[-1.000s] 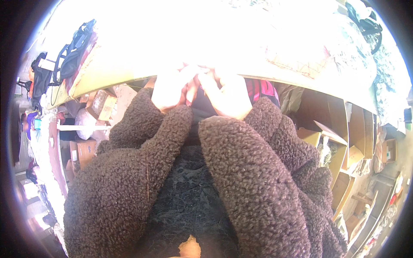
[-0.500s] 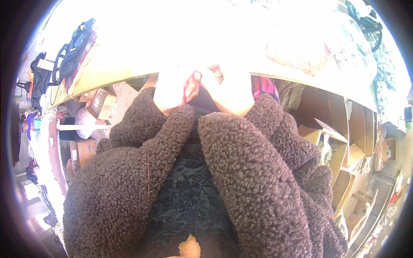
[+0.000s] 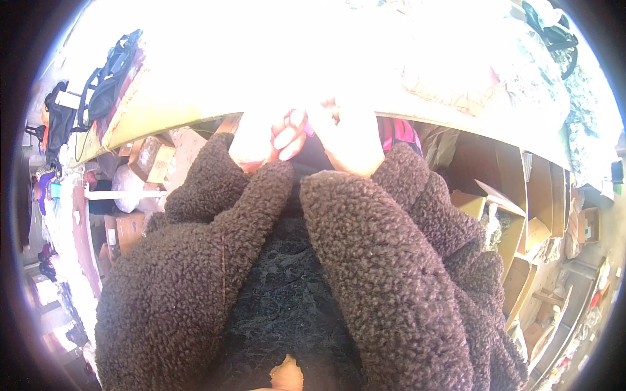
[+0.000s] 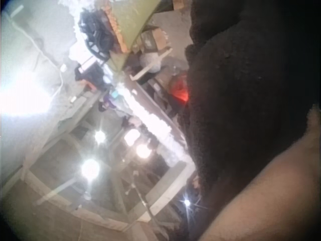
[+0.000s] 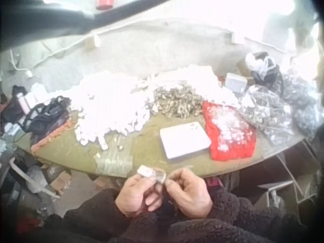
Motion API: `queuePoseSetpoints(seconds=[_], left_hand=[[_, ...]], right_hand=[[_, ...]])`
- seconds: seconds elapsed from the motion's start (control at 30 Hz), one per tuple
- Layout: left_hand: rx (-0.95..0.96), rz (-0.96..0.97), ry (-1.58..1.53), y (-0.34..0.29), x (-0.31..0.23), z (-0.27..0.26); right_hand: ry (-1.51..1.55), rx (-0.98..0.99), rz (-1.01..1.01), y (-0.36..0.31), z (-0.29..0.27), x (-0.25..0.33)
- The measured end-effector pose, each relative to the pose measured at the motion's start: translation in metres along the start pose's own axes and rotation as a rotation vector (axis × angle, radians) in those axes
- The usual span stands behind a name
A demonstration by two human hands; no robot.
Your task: The person repeatedly picks up small metallic components and a white rectangular piece from a cluttered table, then manipulates them together with both hands. The person appears to be assembling or attaching the small parts to the white piece in a repetitive cycle.
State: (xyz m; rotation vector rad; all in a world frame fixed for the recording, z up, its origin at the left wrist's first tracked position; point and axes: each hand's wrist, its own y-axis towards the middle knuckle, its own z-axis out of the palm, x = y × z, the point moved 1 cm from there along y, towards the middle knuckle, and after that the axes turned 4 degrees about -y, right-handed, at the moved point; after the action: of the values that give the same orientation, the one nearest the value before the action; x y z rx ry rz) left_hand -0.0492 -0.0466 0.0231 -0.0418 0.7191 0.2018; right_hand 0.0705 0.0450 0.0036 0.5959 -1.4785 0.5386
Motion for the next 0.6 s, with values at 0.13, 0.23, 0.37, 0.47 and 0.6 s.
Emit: queuePoseSetpoints(seconds=[0.13,0.23,0.37,0.47,0.6], left_hand=[[0.003,-0.064,-0.012,0.004,-0.005,-0.005],[-0.101,-0.073,0.041,0.014,-0.017,-0.012],[0.043,0.033,0.101,0.03,-0.034,-0.021],[0.038,-0.052,0.046,0.047,-0.03,-0.029],[0.157,-0.09,-0.132,0.062,-0.021,-0.032]], right_hand=[[-0.114,0.047,-0.08,0.001,-0.003,0.009],[-0.401,0.044,-0.437,0.015,-0.02,0.028],[-0.178,-0.169,-0.159,0.048,-0.067,0.051],[-0.794,-0.211,-0.432,0.096,-0.095,0.062],[-1.272,-0.16,-0.557,0.134,-0.104,0.056]])
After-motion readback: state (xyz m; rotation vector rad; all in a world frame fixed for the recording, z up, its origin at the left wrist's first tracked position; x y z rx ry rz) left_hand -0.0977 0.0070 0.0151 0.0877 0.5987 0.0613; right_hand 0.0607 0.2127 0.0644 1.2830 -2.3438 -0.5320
